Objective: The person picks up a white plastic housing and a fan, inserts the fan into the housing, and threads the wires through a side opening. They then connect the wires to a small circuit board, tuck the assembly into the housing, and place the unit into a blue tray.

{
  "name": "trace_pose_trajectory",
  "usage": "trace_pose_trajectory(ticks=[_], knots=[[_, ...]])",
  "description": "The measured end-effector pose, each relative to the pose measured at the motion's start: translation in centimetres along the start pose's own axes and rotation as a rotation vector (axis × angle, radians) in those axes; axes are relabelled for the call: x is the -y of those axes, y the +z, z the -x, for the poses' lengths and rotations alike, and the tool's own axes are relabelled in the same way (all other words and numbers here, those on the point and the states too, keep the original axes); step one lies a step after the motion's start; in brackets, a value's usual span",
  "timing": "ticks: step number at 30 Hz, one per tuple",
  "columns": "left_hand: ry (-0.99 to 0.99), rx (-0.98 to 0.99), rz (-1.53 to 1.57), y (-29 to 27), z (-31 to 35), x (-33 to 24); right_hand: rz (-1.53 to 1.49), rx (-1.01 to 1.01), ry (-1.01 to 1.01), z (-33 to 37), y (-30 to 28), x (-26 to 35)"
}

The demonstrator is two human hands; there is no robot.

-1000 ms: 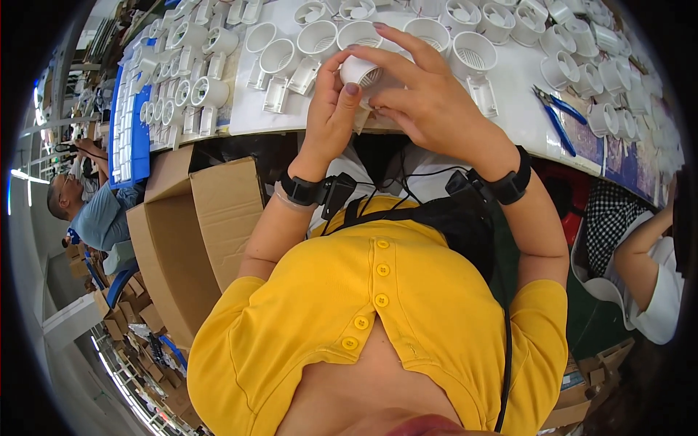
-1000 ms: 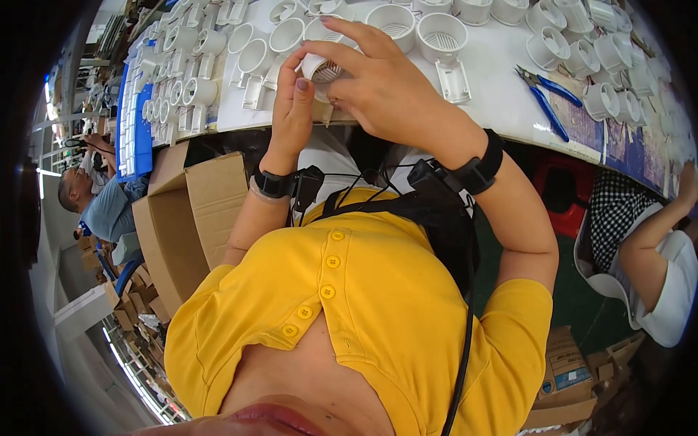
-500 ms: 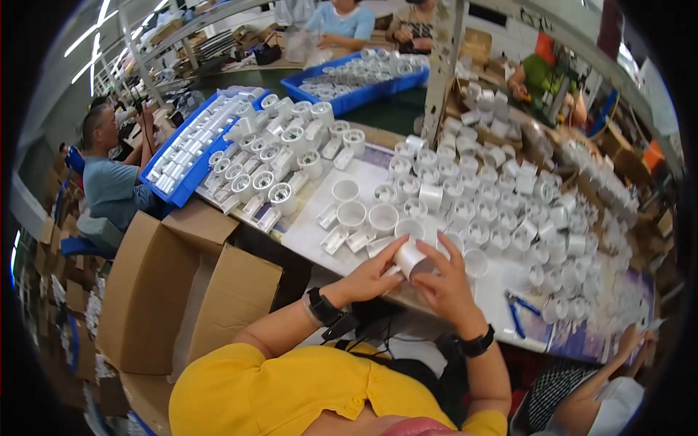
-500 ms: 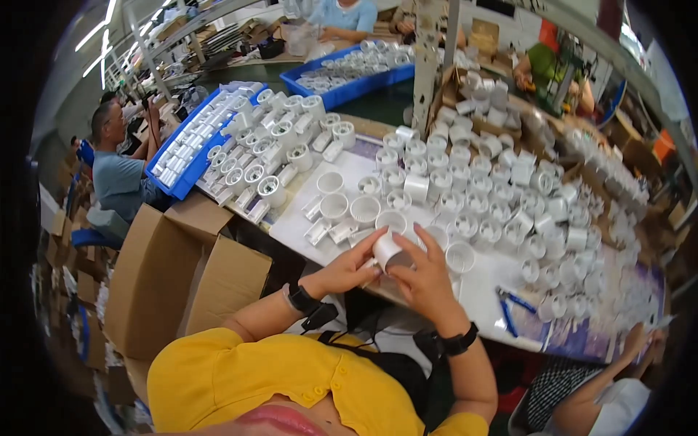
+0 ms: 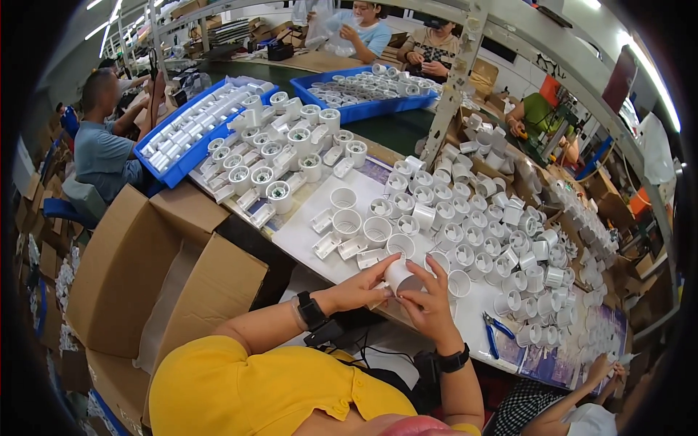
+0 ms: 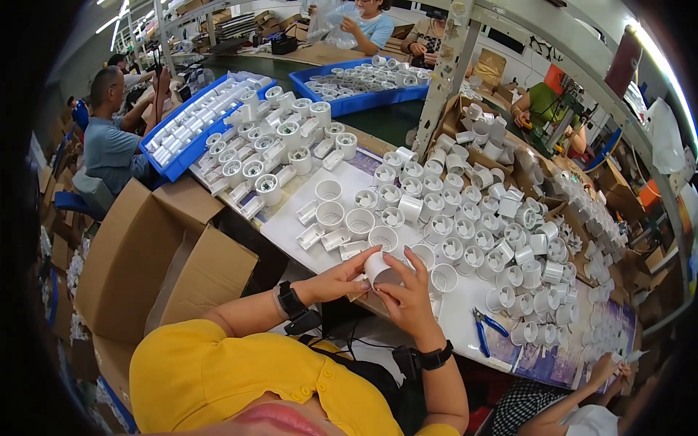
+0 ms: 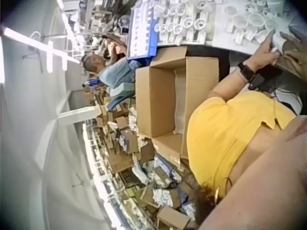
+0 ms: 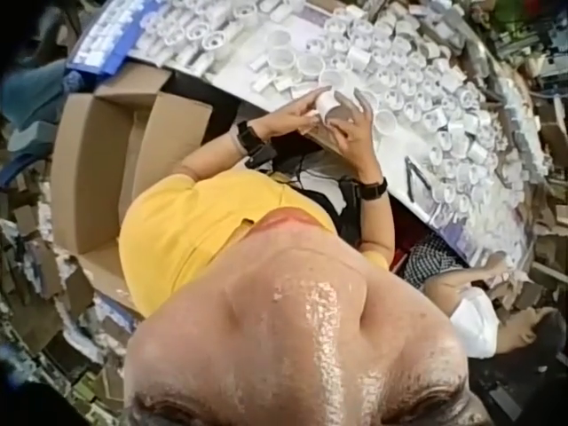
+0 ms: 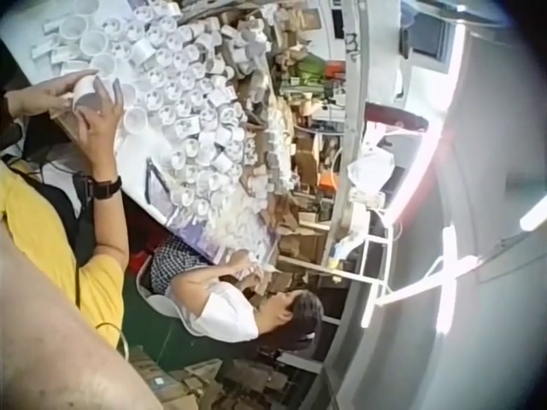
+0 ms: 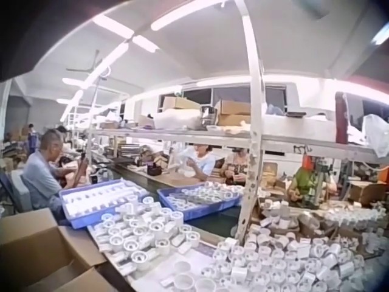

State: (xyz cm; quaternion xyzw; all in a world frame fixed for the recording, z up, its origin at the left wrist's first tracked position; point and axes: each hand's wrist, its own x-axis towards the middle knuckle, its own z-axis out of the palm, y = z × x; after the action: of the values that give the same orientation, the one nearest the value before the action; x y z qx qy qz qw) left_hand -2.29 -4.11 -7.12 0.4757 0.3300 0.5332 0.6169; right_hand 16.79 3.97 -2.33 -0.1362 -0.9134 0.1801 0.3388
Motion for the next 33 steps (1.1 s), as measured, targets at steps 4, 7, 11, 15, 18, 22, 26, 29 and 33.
trace_pose_trajectory(ticks=[4, 7, 11, 15, 18, 22, 26, 29, 33], knots=[[0.013, -0.013, 0.017, -0.3, -0.3, 0.7, -0.040, 0.009, 0.031, 0.1, 0.0, -0.2], [0.019, -0.015, 0.013, -0.2, -0.4, 0.5, -0.027, 0.005, 0.064, 0.1, 0.1, -0.4], [0.009, -0.019, -0.004, 0.2, -0.2, -0.1, -0.055, -0.001, 0.187, 0.5, 0.4, -0.4], [-0.014, -0.030, -0.007, 0.3, -0.2, -0.1, -0.052, -0.009, 0.147, 0.5, 0.1, -0.4], [0.061, -0.043, -0.047, 0.3, -0.2, 0.1, -0.036, 0.019, 0.124, 0.4, 0.2, -0.3], [0.075, -0.055, -0.063, 0.3, -0.3, 0.3, -0.056, 0.029, 0.121, 0.4, 0.3, -1.0], [0.064, -0.046, -0.067, 0.6, -0.2, 0.1, -0.002, 0.006, 0.099, 0.4, 0.3, -0.3], [0.097, -0.080, -0.056, 0.9, -0.3, 0.1, -0.028, 0.002, 0.101, 0.3, 0.2, -0.2], [0.073, -0.086, -0.032, 0.7, -0.1, 0.1, -0.033, 0.007, 0.099, 0.1, 0.3, -0.1]])
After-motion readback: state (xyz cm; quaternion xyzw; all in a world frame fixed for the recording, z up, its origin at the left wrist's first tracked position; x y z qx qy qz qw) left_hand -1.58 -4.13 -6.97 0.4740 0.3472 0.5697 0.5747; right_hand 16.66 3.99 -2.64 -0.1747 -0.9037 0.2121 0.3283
